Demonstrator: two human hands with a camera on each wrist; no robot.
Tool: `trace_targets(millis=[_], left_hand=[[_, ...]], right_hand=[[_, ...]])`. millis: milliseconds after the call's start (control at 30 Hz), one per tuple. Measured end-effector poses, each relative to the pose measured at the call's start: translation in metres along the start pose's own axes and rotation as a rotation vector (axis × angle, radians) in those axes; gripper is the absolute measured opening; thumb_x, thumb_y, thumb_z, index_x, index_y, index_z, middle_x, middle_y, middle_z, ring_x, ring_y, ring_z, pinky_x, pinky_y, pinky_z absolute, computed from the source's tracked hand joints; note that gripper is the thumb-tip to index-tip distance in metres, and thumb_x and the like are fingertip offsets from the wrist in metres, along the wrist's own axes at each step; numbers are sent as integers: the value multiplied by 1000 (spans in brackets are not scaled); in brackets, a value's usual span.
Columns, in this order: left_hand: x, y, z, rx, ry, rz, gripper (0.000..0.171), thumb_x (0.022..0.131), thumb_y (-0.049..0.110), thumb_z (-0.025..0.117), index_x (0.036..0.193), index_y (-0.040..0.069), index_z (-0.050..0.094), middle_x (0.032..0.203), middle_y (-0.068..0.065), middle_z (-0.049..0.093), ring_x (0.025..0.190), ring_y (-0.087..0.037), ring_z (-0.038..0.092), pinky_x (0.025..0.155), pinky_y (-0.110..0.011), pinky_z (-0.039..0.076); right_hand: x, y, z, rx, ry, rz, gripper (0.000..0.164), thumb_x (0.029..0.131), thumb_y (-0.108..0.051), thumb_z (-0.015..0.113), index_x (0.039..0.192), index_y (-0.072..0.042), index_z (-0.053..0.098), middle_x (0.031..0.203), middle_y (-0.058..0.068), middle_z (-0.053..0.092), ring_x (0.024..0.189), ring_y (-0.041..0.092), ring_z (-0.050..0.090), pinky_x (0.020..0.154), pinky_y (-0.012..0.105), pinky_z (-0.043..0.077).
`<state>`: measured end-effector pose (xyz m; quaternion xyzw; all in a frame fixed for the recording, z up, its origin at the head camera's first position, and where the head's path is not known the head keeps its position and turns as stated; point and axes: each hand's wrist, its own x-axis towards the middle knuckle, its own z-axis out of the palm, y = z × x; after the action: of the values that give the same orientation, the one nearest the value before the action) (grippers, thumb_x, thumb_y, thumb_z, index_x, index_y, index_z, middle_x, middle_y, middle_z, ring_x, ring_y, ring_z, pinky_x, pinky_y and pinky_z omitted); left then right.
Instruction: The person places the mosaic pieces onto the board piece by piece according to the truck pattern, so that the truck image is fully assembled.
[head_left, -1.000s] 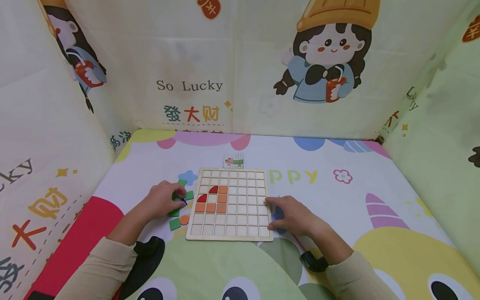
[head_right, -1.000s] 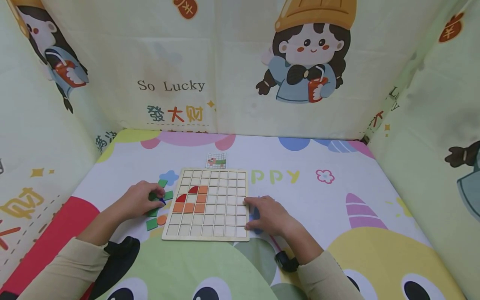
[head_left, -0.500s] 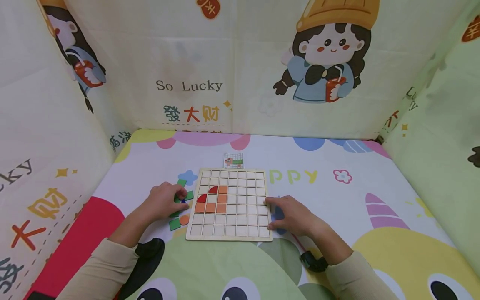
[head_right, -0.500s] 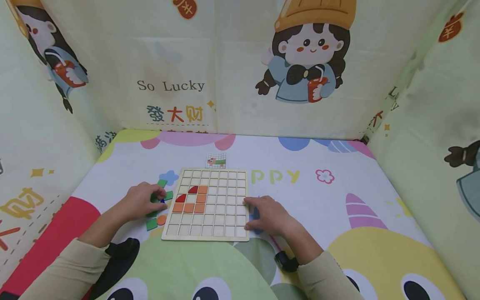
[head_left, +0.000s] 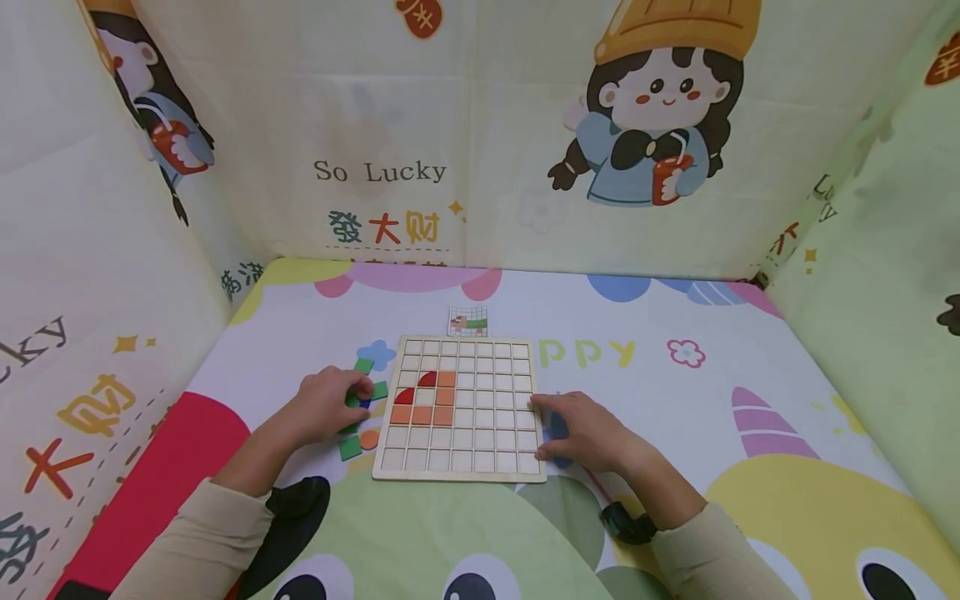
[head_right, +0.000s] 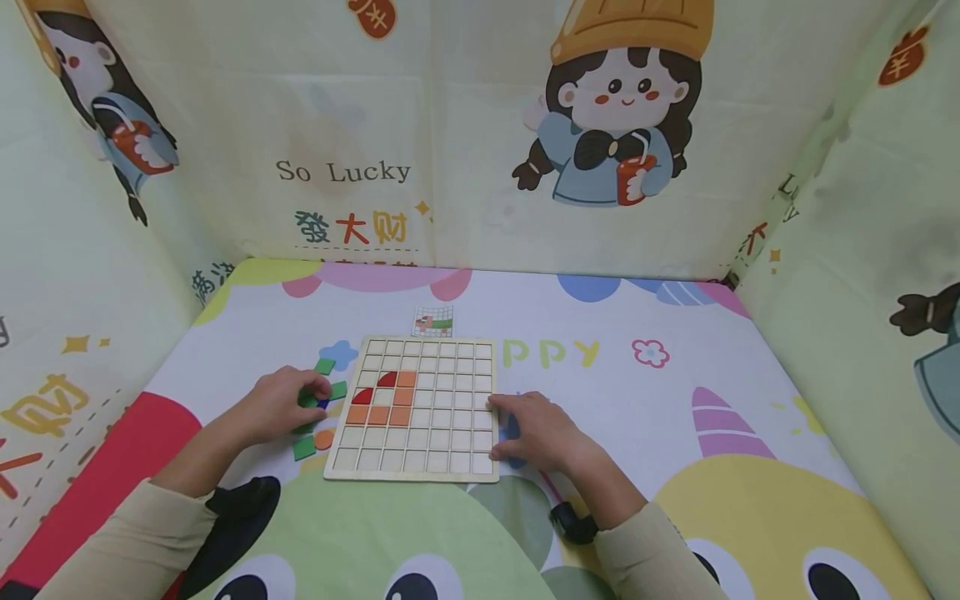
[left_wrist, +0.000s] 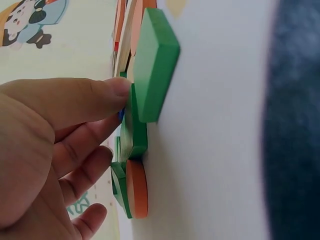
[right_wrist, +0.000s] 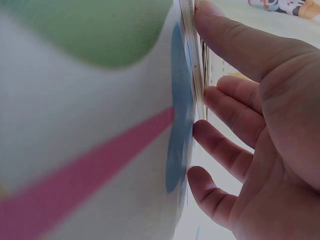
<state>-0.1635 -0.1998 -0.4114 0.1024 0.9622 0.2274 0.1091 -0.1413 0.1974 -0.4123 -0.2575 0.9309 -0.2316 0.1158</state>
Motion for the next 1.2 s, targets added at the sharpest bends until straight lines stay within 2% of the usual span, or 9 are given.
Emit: trace_targets(millis=[433, 967, 1200], left_hand=[[-2, 3, -4, -76, -5, 6, 33, 86, 14, 78, 116, 5, 68, 109, -8, 63, 105, -30, 51, 89, -48, 52], [9, 24, -1, -97, -11, 100, 32, 88, 12, 75, 118, 5, 68, 110, -5, 68, 110, -29, 54, 92, -48, 51], [14, 34, 5, -139, -36, 110, 31, 90, 12, 73, 120, 7, 67, 114, -4, 67, 112, -28, 56, 91, -45, 53]], right_hand=[[-1, 2, 0, 0, 11, -9, 70, 82, -30, 83, 141, -5, 55, 134, 14, 59, 124, 38, 50, 102, 52, 41], [-1, 1, -1, -1, 9, 1, 71, 82, -31, 83, 141, -6, 55, 136, 13, 58, 125, 37, 50, 103, 52, 40], [0, 2, 1, -5, 11, -1, 71, 81, -33, 84, 141, -6, 56, 135, 13, 59, 124, 37, 50, 102, 52, 41]])
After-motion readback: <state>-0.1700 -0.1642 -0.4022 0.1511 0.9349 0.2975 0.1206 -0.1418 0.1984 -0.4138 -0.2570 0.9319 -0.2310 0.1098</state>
